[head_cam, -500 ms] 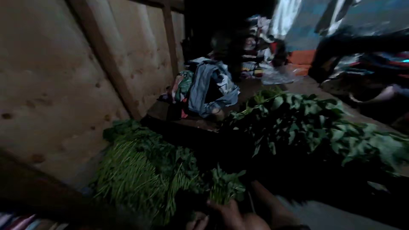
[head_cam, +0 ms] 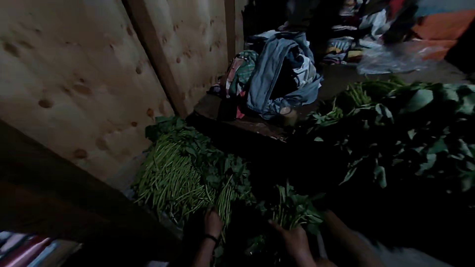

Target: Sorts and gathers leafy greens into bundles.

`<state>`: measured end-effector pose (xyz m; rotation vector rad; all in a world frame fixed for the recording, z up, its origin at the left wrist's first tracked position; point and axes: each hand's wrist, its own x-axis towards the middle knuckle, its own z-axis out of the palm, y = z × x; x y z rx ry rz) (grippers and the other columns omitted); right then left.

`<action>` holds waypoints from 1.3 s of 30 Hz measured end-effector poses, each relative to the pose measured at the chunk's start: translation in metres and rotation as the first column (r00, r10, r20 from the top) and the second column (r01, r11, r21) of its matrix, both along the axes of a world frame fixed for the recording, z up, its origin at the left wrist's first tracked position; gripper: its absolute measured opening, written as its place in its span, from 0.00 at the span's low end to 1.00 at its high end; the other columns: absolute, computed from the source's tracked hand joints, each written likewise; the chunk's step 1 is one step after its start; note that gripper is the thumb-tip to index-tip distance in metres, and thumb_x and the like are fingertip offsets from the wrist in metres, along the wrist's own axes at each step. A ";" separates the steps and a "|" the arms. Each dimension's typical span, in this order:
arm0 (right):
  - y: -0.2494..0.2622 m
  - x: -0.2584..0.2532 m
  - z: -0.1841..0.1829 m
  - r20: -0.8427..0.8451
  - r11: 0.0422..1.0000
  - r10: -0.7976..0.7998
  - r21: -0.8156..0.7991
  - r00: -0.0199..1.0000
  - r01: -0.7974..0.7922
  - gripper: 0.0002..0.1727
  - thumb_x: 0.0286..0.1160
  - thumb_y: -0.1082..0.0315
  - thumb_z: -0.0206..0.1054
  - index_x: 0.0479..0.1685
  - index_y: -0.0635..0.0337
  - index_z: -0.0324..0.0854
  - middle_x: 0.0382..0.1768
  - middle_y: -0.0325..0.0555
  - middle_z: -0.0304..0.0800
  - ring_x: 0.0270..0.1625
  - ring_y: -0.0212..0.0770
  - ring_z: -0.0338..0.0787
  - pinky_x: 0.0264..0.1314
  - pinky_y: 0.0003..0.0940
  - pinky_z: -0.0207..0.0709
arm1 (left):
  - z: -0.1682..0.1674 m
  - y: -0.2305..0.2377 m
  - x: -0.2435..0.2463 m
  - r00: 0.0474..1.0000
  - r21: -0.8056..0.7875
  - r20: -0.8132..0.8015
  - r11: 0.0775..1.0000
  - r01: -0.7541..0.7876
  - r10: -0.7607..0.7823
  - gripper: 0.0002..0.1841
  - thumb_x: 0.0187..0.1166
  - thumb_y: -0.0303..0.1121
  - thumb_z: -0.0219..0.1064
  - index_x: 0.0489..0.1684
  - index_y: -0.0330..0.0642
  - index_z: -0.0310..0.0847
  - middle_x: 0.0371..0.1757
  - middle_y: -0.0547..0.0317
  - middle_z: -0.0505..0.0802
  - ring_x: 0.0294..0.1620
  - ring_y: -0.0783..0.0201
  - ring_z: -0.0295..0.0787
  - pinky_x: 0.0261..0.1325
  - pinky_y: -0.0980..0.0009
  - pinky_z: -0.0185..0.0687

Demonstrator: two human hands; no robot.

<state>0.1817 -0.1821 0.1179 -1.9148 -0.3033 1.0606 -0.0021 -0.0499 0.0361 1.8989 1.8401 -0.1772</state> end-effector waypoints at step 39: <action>-0.027 -0.006 0.010 -0.507 0.909 -0.015 0.351 0.862 0.223 0.22 0.69 0.75 0.78 0.61 0.70 0.78 0.44 0.55 0.94 0.45 0.44 0.95 0.51 0.40 0.91 | 0.052 -0.178 0.001 0.614 0.522 0.719 0.837 -0.165 -0.327 0.09 0.69 0.26 0.77 0.42 0.32 0.95 0.40 0.44 0.93 0.44 0.64 0.91 0.54 0.74 0.87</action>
